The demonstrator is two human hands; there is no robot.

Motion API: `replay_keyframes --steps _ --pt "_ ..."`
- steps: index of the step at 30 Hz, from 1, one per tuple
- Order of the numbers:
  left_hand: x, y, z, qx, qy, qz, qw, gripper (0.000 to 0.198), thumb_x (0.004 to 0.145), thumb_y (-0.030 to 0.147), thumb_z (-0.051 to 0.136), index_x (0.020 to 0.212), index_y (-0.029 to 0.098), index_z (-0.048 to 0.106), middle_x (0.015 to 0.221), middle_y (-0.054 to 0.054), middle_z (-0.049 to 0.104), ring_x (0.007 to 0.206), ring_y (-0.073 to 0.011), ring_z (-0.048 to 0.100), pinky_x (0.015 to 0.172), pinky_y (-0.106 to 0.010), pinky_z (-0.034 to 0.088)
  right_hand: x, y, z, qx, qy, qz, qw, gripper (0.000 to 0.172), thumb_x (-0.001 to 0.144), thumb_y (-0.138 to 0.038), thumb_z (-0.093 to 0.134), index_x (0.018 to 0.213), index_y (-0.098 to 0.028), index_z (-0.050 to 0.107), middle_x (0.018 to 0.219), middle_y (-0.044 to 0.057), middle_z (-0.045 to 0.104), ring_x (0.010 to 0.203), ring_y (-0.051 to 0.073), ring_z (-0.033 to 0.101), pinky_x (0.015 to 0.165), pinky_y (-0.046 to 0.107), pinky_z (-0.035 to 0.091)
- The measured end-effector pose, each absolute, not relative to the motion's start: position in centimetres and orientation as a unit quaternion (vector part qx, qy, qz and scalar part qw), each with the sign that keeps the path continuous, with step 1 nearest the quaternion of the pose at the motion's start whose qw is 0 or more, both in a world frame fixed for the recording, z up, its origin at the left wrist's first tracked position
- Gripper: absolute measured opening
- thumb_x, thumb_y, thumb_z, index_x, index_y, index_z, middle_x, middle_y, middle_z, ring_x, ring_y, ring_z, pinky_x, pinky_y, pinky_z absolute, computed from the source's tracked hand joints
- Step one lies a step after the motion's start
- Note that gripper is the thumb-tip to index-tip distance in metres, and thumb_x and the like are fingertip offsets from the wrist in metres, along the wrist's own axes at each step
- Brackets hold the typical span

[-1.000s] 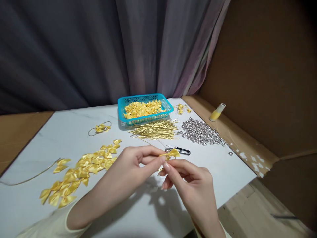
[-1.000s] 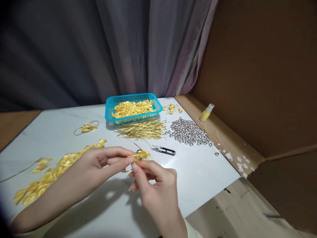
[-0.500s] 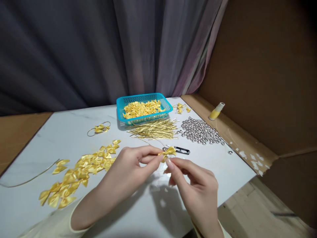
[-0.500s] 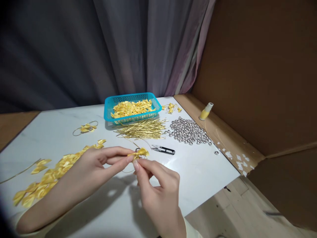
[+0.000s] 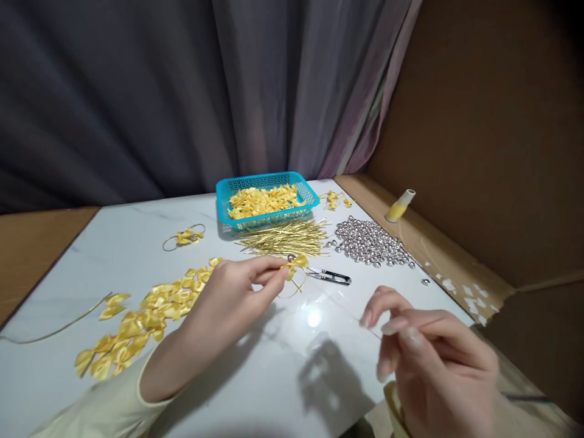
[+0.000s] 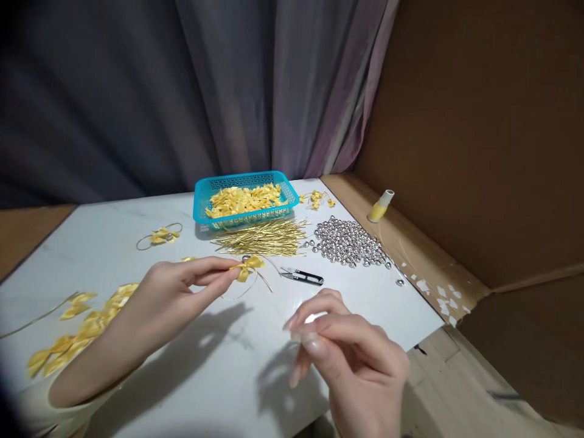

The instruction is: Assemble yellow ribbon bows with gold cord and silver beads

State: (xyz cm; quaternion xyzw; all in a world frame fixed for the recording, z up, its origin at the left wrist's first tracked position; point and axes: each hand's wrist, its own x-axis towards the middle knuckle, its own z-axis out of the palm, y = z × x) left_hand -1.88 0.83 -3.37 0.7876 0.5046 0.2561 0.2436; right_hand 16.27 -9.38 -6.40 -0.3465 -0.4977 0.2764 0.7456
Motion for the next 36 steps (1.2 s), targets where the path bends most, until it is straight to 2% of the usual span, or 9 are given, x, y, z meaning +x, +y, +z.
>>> replay_keyframes --steps 4,6,9,15,22,30,32,34,36 --pt "-1.6 0.7 -3.3 0.775 0.516 0.263 0.252 0.022 0.080 0.031 0.057 0.091 0.020 0.073 0.088 0.000 0.077 0.070 -0.0147 0.068 0.067 -0.021 0.050 16.4 -9.6 -6.2 -0.319 -0.437 0.462 0.703 0.006 0.084 -0.023 0.066 0.081 -0.022 0.071 0.048 -0.004 0.062 0.038 0.011 0.058 0.063 0.033 0.052" --pt "-1.5 0.6 -2.9 0.757 0.525 0.273 0.279 0.022 0.079 0.032 0.058 0.090 0.021 0.073 0.089 0.000 0.077 0.074 -0.0151 0.068 0.067 -0.020 0.049 15.7 -9.6 -6.4 -0.339 -0.382 0.554 0.658 0.009 0.082 -0.025 0.067 0.075 -0.021 0.069 0.043 -0.005 0.059 0.035 0.010 0.056 0.058 0.029 0.051" --pt "-1.5 0.5 -2.2 0.718 0.535 0.276 0.349 0.020 0.077 0.037 0.063 0.083 0.022 0.073 0.082 0.001 0.077 0.074 -0.0145 0.067 0.063 -0.018 0.048 14.5 -9.0 -7.0 -0.381 -0.337 0.615 0.602 0.015 0.080 -0.027 0.070 0.069 -0.017 0.066 0.040 -0.005 0.057 0.032 0.006 0.051 0.049 0.023 0.046" --pt "-1.9 0.6 -1.4 0.677 0.550 0.245 0.424 0.027 0.073 0.051 0.066 0.074 0.024 0.073 0.060 0.004 0.068 0.052 -0.0096 0.052 0.045 -0.017 0.033 13.9 -7.9 -7.5 -0.431 -0.363 0.553 0.613 0.018 0.081 -0.031 0.068 0.071 -0.017 0.064 0.040 -0.006 0.056 0.033 0.005 0.045 0.043 0.019 0.042" --pt "-1.7 0.3 -1.3 0.708 0.499 0.222 0.447 0.020 0.080 0.044 0.063 0.074 0.028 0.074 0.060 0.006 0.064 0.055 -0.0077 0.052 0.050 -0.014 0.037 14.3 -7.8 -7.2 -0.452 -0.366 0.491 0.649 0.015 0.082 -0.030 0.067 0.076 -0.017 0.068 0.049 -0.002 0.061 0.035 0.004 0.048 0.039 0.015 0.039" --pt "-2.0 0.0 -1.6 0.739 0.491 0.240 0.395 0.019 0.078 0.041 0.064 0.078 0.025 0.074 0.076 0.003 0.075 0.067 -0.0123 0.064 0.059 -0.017 0.046 15.2 -8.2 -7.3 -0.457 -0.371 0.421 0.690 0.011 0.083 -0.027 0.066 0.080 -0.018 0.070 0.048 -0.003 0.059 0.032 0.001 0.039 0.030 0.011 0.026" --pt "-1.9 0.0 -1.5 0.737 0.494 0.236 0.396 0.018 0.077 0.039 0.065 0.080 0.024 0.074 0.078 0.003 0.076 0.068 -0.0131 0.066 0.060 -0.017 0.047 15.4 -8.1 -7.1 -0.460 -0.391 0.381 0.700 0.008 0.083 -0.026 0.066 0.081 -0.020 0.071 0.051 -0.002 0.060 0.035 0.003 0.042 0.029 0.012 0.026" --pt "-1.8 0.1 -1.5 0.734 0.489 0.231 0.411 0.018 0.077 0.038 0.065 0.084 0.024 0.073 0.081 0.002 0.076 0.070 -0.0141 0.067 0.060 -0.018 0.048 15.6 -7.9 -6.8 -0.466 -0.421 0.343 0.698 0.008 0.082 -0.024 0.066 0.077 -0.021 0.071 0.063 0.000 0.065 0.042 0.005 0.049 0.033 0.014 0.033" --pt "-1.7 0.1 -1.4 0.734 0.474 0.219 0.434 0.017 0.077 0.037 0.064 0.087 0.025 0.072 0.083 0.002 0.076 0.072 -0.0152 0.069 0.061 -0.019 0.049 15.9 -7.7 -6.5 -0.482 -0.468 0.331 0.662 0.010 0.082 -0.022 0.067 0.073 -0.021 0.071 0.081 0.004 0.068 0.060 0.009 0.059 0.043 0.017 0.042"
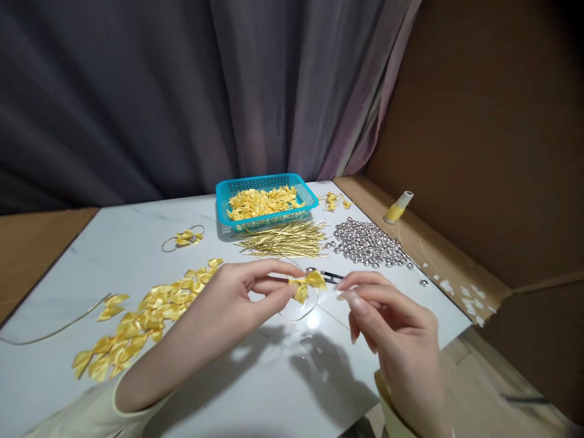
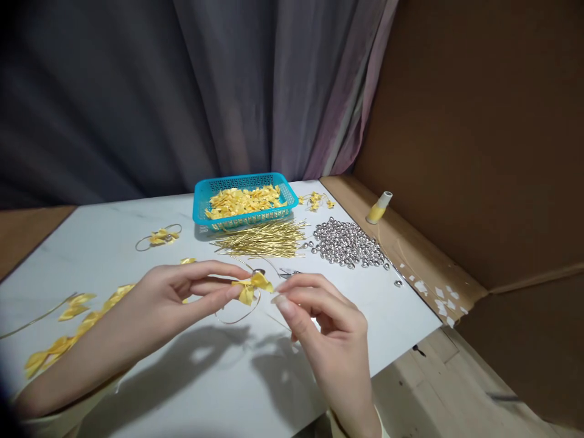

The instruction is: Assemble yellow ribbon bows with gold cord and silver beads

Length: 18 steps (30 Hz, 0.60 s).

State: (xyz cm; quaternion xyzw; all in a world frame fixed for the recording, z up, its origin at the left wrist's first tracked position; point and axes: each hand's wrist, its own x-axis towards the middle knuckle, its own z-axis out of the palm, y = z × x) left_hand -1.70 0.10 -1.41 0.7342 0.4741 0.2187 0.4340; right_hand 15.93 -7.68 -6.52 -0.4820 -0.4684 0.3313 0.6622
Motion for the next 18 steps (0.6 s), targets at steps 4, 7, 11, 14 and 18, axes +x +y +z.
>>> replay_keyframes --steps 4,7,11,14,18 --pt "-1.56 -0.01 -1.23 0.747 0.447 0.177 0.459 0.013 0.079 0.032 0.062 0.083 0.026 0.073 0.082 0.003 0.076 0.078 -0.0169 0.070 0.068 -0.021 0.049 16.15 -7.16 -6.09 -0.489 -0.527 0.390 0.576 0.011 0.082 -0.024 0.066 0.074 -0.022 0.073 0.098 0.007 0.067 0.084 0.016 0.062 0.048 0.018 0.045" --pt "-1.48 -0.12 -1.16 0.761 0.448 0.165 0.439 0.014 0.080 0.033 0.061 0.082 0.026 0.073 0.078 0.004 0.075 0.075 -0.0177 0.070 0.066 -0.023 0.049 15.87 -6.96 -6.21 -0.465 -0.503 0.446 0.576 0.013 0.083 -0.027 0.065 0.075 -0.020 0.073 0.092 0.005 0.065 0.055 0.008 0.057 0.045 0.020 0.047" --pt "-1.47 -0.27 -1.38 0.776 0.437 0.155 0.427 0.016 0.081 0.034 0.060 0.081 0.026 0.073 0.077 0.004 0.075 0.073 -0.0162 0.069 0.066 -0.022 0.047 15.60 -6.88 -6.55 -0.448 -0.490 0.471 0.581 0.013 0.084 -0.027 0.064 0.077 -0.018 0.072 0.089 0.004 0.064 0.052 0.007 0.058 0.051 0.023 0.052" --pt "-1.43 -0.36 -1.62 0.786 0.422 0.139 0.429 0.016 0.081 0.033 0.059 0.081 0.025 0.072 0.075 0.005 0.075 0.072 -0.0151 0.068 0.067 -0.021 0.047 15.67 -6.86 -6.69 -0.454 -0.500 0.467 0.571 0.014 0.083 -0.026 0.064 0.075 -0.018 0.070 0.083 0.003 0.064 0.054 0.008 0.059 0.053 0.023 0.052" --pt "-1.39 -0.16 -1.56 0.783 0.426 0.152 0.427 0.022 0.086 0.041 0.054 0.088 0.026 0.070 0.079 0.005 0.074 0.072 -0.0138 0.066 0.063 -0.020 0.045 15.65 -6.90 -6.73 -0.473 -0.507 0.434 0.575 0.012 0.083 -0.024 0.065 0.074 -0.017 0.069 0.071 0.001 0.064 0.054 0.010 0.061 0.052 0.022 0.052"
